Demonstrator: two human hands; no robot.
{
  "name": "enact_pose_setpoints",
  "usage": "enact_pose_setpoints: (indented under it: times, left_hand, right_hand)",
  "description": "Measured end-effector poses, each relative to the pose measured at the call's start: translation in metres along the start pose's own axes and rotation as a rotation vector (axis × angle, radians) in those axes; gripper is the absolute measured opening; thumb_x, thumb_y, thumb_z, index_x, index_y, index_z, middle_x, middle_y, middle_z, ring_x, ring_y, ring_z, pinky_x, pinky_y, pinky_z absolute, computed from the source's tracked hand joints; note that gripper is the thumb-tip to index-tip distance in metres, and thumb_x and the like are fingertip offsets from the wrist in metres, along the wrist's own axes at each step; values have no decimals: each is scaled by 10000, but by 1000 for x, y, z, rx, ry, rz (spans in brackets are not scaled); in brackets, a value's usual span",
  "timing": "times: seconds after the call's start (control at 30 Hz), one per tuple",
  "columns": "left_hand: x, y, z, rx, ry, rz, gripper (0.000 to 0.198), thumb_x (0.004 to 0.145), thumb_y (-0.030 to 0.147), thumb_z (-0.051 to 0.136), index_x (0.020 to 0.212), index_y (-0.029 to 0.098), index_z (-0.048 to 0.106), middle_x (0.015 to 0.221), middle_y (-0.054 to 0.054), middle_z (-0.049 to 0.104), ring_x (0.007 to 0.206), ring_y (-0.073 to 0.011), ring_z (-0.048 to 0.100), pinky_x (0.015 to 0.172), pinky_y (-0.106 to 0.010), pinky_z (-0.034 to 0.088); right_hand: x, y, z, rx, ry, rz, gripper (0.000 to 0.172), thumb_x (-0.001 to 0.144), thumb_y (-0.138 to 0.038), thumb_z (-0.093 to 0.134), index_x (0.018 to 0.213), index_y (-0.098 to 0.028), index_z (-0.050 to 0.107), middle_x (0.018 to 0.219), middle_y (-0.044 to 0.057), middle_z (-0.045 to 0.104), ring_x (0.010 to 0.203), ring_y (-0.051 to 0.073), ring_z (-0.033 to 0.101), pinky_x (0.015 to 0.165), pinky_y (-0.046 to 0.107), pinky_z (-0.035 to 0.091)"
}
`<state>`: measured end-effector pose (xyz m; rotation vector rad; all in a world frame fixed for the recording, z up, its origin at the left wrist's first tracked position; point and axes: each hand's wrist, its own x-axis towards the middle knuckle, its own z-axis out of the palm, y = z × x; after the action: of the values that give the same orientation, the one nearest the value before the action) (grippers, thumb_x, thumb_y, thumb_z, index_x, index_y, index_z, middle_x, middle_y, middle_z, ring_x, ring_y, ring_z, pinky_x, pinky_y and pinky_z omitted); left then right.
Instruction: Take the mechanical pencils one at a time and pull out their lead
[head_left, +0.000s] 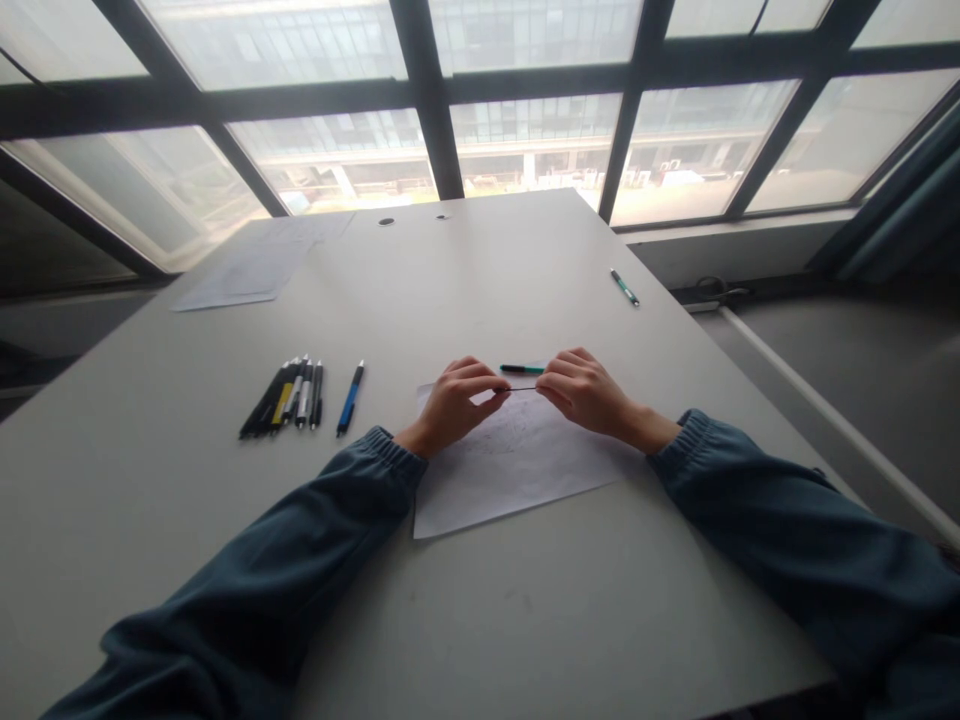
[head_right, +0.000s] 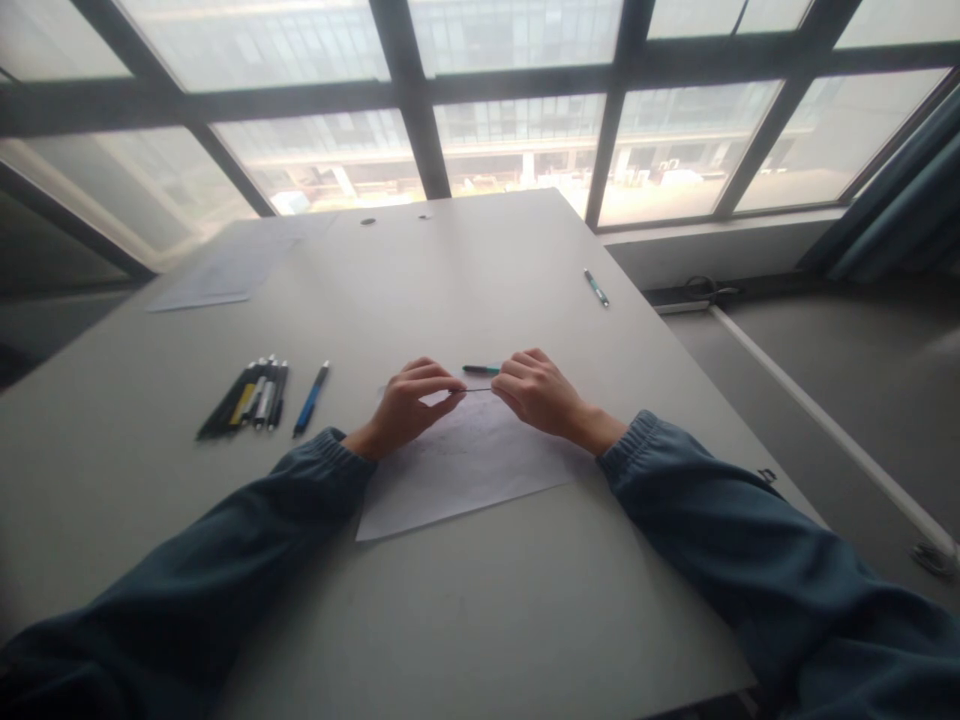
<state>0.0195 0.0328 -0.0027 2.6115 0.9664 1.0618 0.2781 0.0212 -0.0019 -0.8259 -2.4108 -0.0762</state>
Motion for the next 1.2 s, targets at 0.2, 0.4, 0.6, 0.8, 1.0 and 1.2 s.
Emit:
enact_pose_setpoints:
  times: [0.2, 0.4, 0.6, 0.8, 1.0, 1.2]
  left_hand:
    - [1, 3, -1, 3, 43, -10, 128, 932, 307, 653, 882, 247, 755, 863, -28, 749, 854, -177, 651, 871, -364, 522]
    - [3, 4, -2, -26, 108, -7, 109, 921, 285, 667, 883, 234, 756, 836, -26, 744, 810, -166, 630, 830, -346, 531]
    - [3, 5, -3, -32, 149, -27, 108, 911, 275, 676, 858, 227, 758, 819, -32, 732, 797, -165, 620, 780, -330, 538]
    - [4, 6, -3, -35, 168, -8, 92, 905, 254, 686, 862, 217, 758, 812, -34, 727, 797, -163, 612, 771, -319, 533]
    - [5, 3, -2, -53, 206, 47, 44, 879, 213, 714, 861, 210, 754, 797, -28, 719, 775, -157, 605, 745, -299, 521]
    - [4, 3, -2, -46, 208, 50, 40, 872, 197, 720, 867, 215, 755, 805, -26, 724, 781, -161, 606, 741, -300, 517]
  right_hand:
    - [0, -3, -2, 25, 65, 68, 192, 1023, -259, 498, 1066, -219, 682, 964, 71, 707, 926, 222, 585, 879, 387, 394]
    - [-2, 11, 6, 148, 461, 423, 290, 1029, -187, 383, 1162, -204, 641, 915, 70, 697, 908, 236, 617, 872, 395, 439]
    - [-5, 29, 18, 62, 308, 511, 242, 975, -152, 476, 1042, -194, 704, 975, 99, 715, 954, 264, 598, 848, 408, 419]
    - [-5, 26, 21, 27, 31, 451, 126, 940, -253, 647, 1014, -217, 743, 1060, 84, 718, 1052, 283, 572, 910, 448, 370]
    - [-3, 24, 17, 54, -19, 467, 64, 913, -248, 696, 945, -224, 746, 1038, 67, 718, 1056, 273, 570, 946, 447, 350]
    - [-1, 25, 18, 94, 30, 508, 47, 869, -177, 718, 885, -221, 710, 964, 51, 710, 1022, 266, 582, 933, 429, 378]
